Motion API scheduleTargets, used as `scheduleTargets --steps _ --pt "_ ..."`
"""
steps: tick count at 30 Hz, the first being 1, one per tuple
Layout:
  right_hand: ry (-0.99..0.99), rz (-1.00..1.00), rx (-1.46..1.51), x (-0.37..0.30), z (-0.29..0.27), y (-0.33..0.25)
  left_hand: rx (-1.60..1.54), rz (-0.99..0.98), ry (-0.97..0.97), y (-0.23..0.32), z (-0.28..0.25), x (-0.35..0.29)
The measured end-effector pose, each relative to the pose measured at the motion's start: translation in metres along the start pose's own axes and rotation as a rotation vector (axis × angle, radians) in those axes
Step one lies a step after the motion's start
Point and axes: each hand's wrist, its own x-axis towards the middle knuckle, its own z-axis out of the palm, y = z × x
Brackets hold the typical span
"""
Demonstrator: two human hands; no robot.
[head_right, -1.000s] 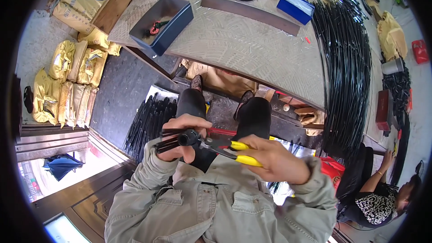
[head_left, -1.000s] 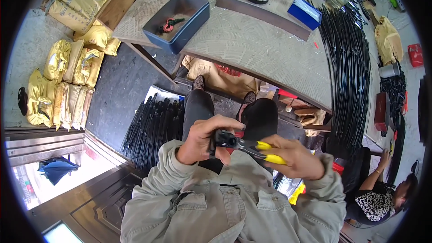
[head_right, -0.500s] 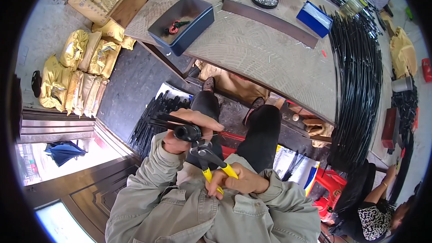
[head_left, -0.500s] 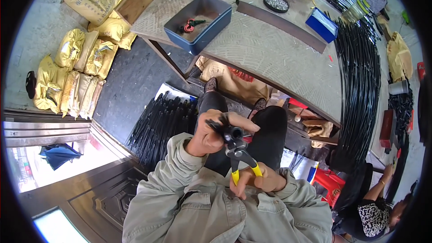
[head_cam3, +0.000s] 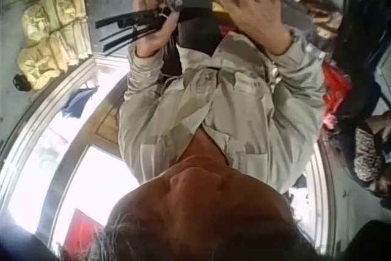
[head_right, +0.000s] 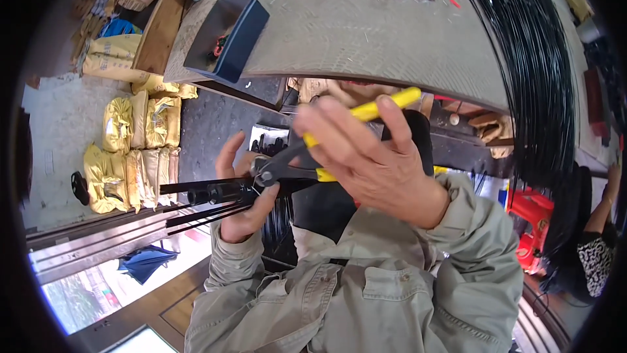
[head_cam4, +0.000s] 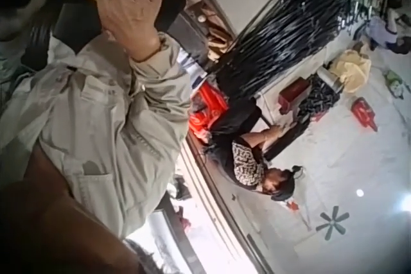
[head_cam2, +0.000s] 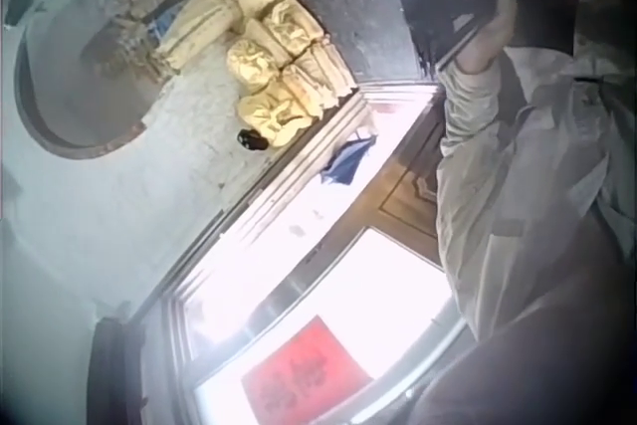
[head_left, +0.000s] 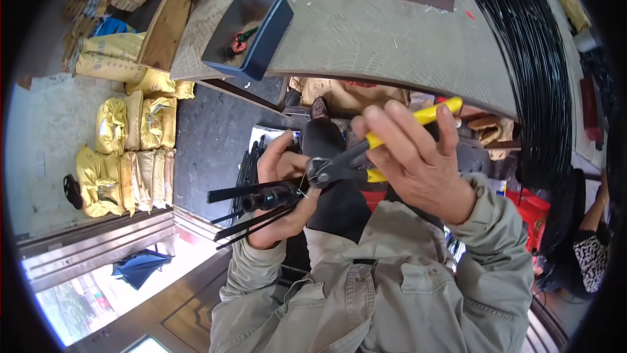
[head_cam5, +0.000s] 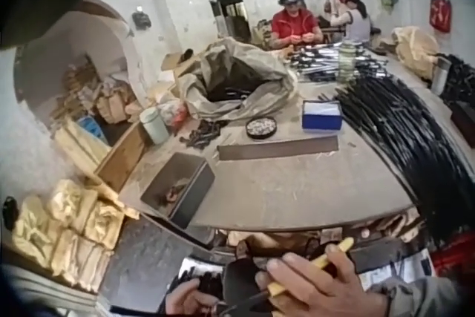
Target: Assemble black rods into a central hub connector using pliers on a production floor.
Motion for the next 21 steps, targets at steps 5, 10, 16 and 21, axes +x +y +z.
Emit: scheduleTargets --steps 5,10,16,21 --pt "0.133 -0.253 -0.449 0.007 0.005 0.003 -0.099 -0.069 -0.092 0.009 -0.003 -0.004" --pt "0.092 -0.162 -0.395 0.001 -0.001 -0.005 -0.067 -0.141 -0.105 0.015 -0.005 -0.008" --pt "0.061 -0.089 -0.309 -0.011 -0.003 -0.016 0.161 -0.112 -0.1 0.01 -0.003 -0.008" --pt "0.12 -0.163 -0.349 -0.008 -0.003 -0.008 -0.025 -0.034 -0.1 0.01 0.0 -0.003"
